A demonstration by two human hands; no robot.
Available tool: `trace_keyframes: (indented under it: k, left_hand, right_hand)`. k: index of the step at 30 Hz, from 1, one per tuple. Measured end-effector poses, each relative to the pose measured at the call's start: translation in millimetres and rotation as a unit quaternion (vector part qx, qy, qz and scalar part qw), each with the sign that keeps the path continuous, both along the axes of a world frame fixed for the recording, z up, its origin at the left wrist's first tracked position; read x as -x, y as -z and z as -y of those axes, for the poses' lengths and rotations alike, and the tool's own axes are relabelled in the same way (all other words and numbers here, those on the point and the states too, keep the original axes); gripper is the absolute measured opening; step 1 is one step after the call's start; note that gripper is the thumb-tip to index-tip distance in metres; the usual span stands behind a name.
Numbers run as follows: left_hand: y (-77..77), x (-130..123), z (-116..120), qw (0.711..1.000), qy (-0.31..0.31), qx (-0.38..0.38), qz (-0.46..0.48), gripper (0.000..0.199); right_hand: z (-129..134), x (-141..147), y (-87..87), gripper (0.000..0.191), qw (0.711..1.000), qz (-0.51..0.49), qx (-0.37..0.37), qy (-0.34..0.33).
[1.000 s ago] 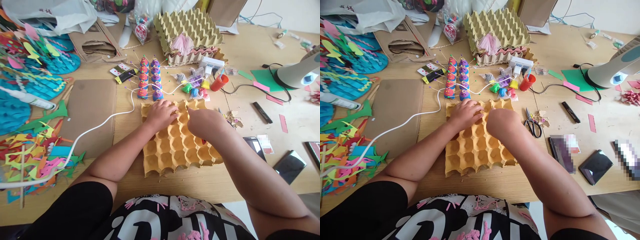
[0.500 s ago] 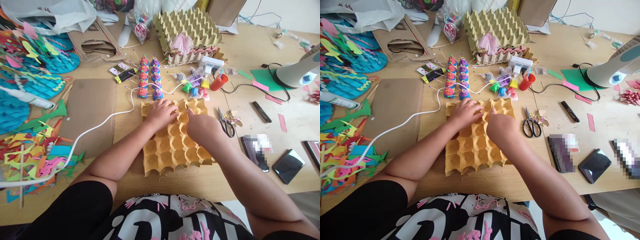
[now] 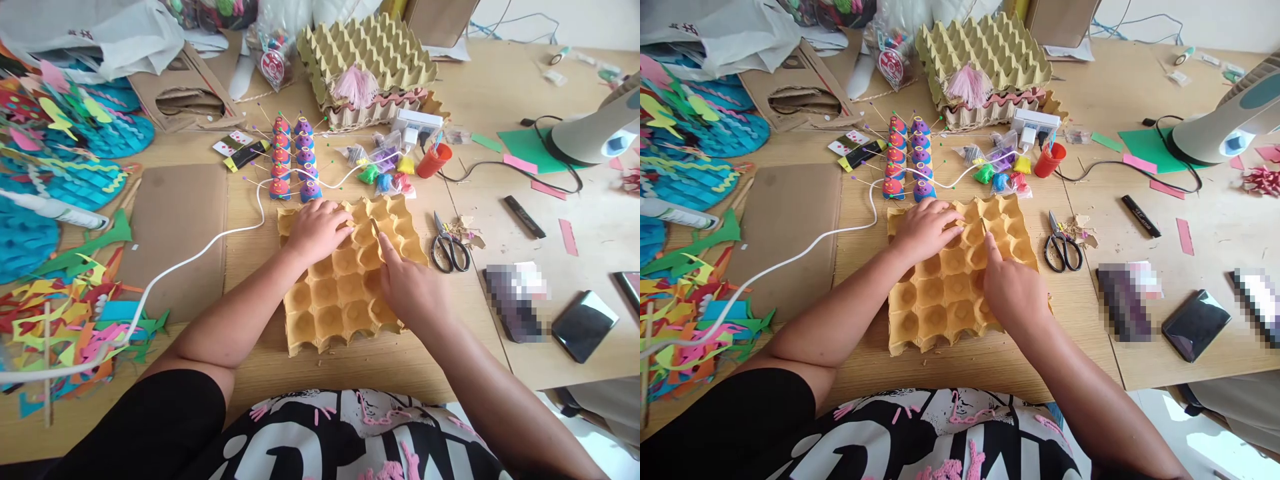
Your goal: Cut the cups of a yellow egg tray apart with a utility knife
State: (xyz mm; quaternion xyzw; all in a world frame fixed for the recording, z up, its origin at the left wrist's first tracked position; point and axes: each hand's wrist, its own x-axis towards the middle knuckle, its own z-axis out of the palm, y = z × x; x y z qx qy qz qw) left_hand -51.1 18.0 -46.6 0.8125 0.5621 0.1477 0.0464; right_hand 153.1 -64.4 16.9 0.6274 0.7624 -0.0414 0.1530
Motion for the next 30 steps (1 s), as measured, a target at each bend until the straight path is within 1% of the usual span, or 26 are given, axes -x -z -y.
trace_keyframes:
  k: [3,7,13,24,30]
  left_hand:
    - [0.3,0.2,-0.2,1.0,0.0,0.001,0.002,0.029]
    - [1.0,0.5,-0.4,1.0,0.002,0.001,0.008,0.029]
    - [1.5,1.0,-0.2,1.0,0.004,-0.001,0.011,0.029]
    - [0.9,1.6,0.2,1.0,0.005,0.001,0.014,0.028]
    - [-0.2,1.3,0.6,1.0,0.003,0.007,0.021,0.027]
  right_hand:
    - [2.4,-8.2,-1.6,0.068,0.999,-0.035,-0.007,0.023]
    - [3.1,-9.3,-3.6,0.068,0.997,-0.062,-0.01,0.042]
    - [0.4,-5.5,0.2,0.068,0.997,-0.065,-0.001,0.035]
    - [-0.6,-4.0,1.8,0.068,0.998,-0.064,-0.003,0.027]
    - [-0.6,-3.3,4.0,0.075,0.999,-0.049,-0.015,0.016]
